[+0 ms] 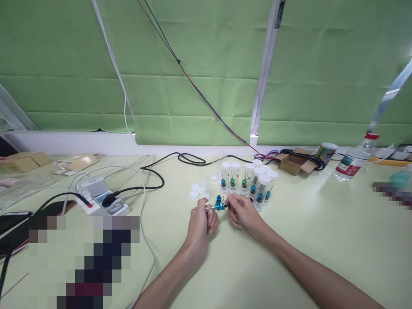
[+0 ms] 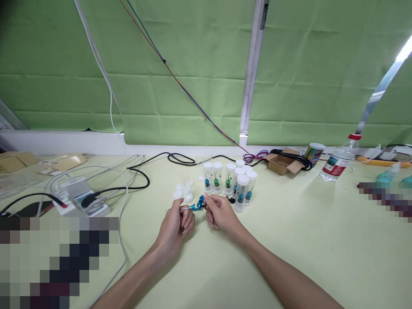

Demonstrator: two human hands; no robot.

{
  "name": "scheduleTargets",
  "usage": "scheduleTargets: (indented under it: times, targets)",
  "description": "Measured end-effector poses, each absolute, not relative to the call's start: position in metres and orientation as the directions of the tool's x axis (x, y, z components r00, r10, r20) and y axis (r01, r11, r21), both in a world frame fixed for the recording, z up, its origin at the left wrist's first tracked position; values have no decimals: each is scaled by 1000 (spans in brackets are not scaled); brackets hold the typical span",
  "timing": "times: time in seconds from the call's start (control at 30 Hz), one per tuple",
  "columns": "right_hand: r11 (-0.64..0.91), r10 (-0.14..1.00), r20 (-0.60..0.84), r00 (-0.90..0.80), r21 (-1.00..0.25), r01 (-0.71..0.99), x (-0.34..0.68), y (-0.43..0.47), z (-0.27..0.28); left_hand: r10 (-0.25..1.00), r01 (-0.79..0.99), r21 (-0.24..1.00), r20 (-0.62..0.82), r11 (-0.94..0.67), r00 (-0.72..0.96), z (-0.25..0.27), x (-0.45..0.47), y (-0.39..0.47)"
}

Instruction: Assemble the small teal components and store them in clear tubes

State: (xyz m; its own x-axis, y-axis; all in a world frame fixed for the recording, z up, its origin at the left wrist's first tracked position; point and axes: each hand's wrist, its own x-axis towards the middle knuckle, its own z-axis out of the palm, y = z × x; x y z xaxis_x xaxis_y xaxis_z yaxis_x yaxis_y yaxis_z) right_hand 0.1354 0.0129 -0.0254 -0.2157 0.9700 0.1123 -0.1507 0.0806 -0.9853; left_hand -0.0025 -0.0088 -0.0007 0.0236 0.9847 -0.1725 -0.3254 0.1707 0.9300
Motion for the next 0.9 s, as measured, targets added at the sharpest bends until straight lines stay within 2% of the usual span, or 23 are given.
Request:
scheduleTargets:
  times: [0.4,0.9]
  targets:
    - [189,935,216,-281,-974,-121,139,7,-21,983,-337,924,-180,178,25,0,-3,-10]
    - [186,943,209,-260,-976,-111,139,10,-27,983,-322,929,-179,185,47,2,-2,-11]
